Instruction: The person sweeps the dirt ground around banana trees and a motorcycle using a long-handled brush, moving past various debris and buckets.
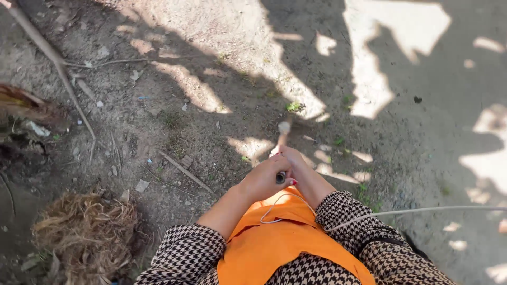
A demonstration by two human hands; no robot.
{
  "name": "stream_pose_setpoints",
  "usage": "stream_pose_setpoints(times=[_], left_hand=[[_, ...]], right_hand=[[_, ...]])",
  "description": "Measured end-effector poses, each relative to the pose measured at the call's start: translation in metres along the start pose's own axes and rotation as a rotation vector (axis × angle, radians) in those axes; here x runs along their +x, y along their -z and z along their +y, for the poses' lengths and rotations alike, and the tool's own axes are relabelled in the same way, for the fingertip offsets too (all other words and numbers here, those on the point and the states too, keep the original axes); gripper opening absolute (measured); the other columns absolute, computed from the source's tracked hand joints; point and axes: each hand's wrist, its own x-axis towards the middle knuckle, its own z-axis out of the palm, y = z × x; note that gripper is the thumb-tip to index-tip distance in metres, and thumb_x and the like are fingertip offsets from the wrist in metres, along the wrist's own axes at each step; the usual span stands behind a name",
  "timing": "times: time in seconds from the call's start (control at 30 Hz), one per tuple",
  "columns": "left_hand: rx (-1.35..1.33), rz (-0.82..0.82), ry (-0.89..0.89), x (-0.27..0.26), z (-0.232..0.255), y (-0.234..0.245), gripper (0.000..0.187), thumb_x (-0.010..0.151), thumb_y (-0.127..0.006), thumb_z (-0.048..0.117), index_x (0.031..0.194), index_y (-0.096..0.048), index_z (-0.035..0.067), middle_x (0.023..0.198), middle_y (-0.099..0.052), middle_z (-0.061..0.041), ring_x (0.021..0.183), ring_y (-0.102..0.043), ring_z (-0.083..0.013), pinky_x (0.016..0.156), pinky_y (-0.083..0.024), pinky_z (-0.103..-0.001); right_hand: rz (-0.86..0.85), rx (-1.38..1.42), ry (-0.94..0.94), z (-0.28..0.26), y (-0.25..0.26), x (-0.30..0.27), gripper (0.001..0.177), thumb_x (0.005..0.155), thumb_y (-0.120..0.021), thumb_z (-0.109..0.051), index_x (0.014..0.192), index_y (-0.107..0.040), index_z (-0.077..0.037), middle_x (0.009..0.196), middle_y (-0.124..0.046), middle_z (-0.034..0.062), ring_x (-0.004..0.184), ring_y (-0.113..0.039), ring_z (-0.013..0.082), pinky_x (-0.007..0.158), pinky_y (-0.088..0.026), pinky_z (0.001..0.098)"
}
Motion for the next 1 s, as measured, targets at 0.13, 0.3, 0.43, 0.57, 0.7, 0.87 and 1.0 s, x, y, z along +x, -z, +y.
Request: stream_pose_setpoints(times=[0.13, 0.3, 0.43, 0.57, 0.7, 0.87, 1.0], left_hand=[[0.198, 0.212, -0.166, 0.007, 0.01, 0.015, 0.021, 0.082, -0.08, 0.011, 0.088, -0.061, 0.007, 0.093, -0.064, -0.009, 0.102, -0.062, -0.0316, 0.094, -0.051, -0.043], [0.334, 0.687, -0.112, -0.027, 0.007, 0.024, 0.05, 0.07, -0.073, 0.009, 0.119, -0.065, 0.003, 0.116, -0.064, -0.024, 0.107, -0.06, -0.0381, 0.092, -0.046, -0.039], [0.313, 0.48, 0.35, -0.081, -0.061, 0.013, 0.008, 0.097, -0.065, 0.017, 0.101, -0.072, 0.014, 0.083, -0.074, -0.01, 0.088, -0.073, -0.0281, 0.113, -0.038, -0.045], [0.232, 0.6, 0.6, -0.122, -0.033, 0.027, 0.017, 0.094, -0.056, 0.011, 0.107, -0.065, 0.014, 0.081, -0.07, -0.008, 0.082, -0.071, -0.0283, 0.092, -0.051, -0.041], [0.488, 0.906, 0.313, -0.164, -0.062, 0.01, 0.006, 0.088, -0.064, 0.008, 0.092, -0.066, 0.013, 0.086, -0.07, -0.009, 0.086, -0.068, -0.0322, 0.085, -0.048, -0.043], [0.375, 1.004, 0.342, -0.218, -0.058, 0.007, 0.014, 0.086, -0.061, 0.005, 0.097, -0.067, 0.009, 0.075, -0.069, -0.009, 0.08, -0.069, -0.0303, 0.095, -0.047, -0.049], [0.279, 1.037, 0.526, -0.255, -0.062, 0.01, 0.021, 0.089, -0.061, 0.005, 0.108, -0.069, 0.009, 0.084, -0.07, -0.011, 0.086, -0.067, -0.0334, 0.103, -0.044, -0.049]], right_hand=[[-0.022, -0.386, 0.062, -0.058, -0.054, -0.014, 0.028, 0.097, -0.058, -0.03, 0.087, -0.056, -0.005, 0.069, -0.057, 0.007, 0.053, -0.053, 0.0199, 0.049, -0.043, 0.0406], [-0.461, -0.491, 0.142, -0.111, -0.101, -0.044, 0.034, 0.085, -0.063, -0.001, 0.116, -0.058, -0.015, 0.072, -0.059, 0.0058, 0.05, -0.055, 0.0164, 0.043, -0.045, 0.0319], [-0.512, -0.773, 0.066, -0.082, -0.138, -0.071, 0.061, 0.081, -0.06, 0.004, 0.132, -0.05, -0.028, 0.07, -0.058, 0.0072, 0.044, -0.052, 0.0153, 0.035, -0.043, 0.0318], [-0.582, -1.05, -0.009, -0.032, -0.174, -0.115, 0.056, 0.084, -0.063, 0.006, 0.137, -0.054, -0.01, 0.074, -0.061, 0.0076, 0.051, -0.056, 0.0123, 0.044, -0.049, 0.0292], [-0.728, -1.032, -0.163, -0.005, -0.198, -0.138, 0.035, 0.093, -0.062, 0.0, 0.125, -0.063, 0.016, 0.078, -0.062, 0.0044, 0.059, -0.056, 0.008, 0.054, -0.049, 0.0229], [-0.533, -1.177, -0.031, -0.012, -0.206, -0.108, 0.033, 0.089, -0.062, 0.0, 0.121, -0.065, 0.007, 0.073, -0.062, 0.0064, 0.055, -0.056, 0.0116, 0.052, -0.048, 0.0252], [-0.325, -1.49, 0.224, 0.003, -0.193, -0.081, 0.046, 0.083, -0.066, 0.002, 0.128, -0.06, -0.006, 0.066, -0.061, 0.0095, 0.048, -0.055, 0.0156, 0.043, -0.045, 0.0311]])
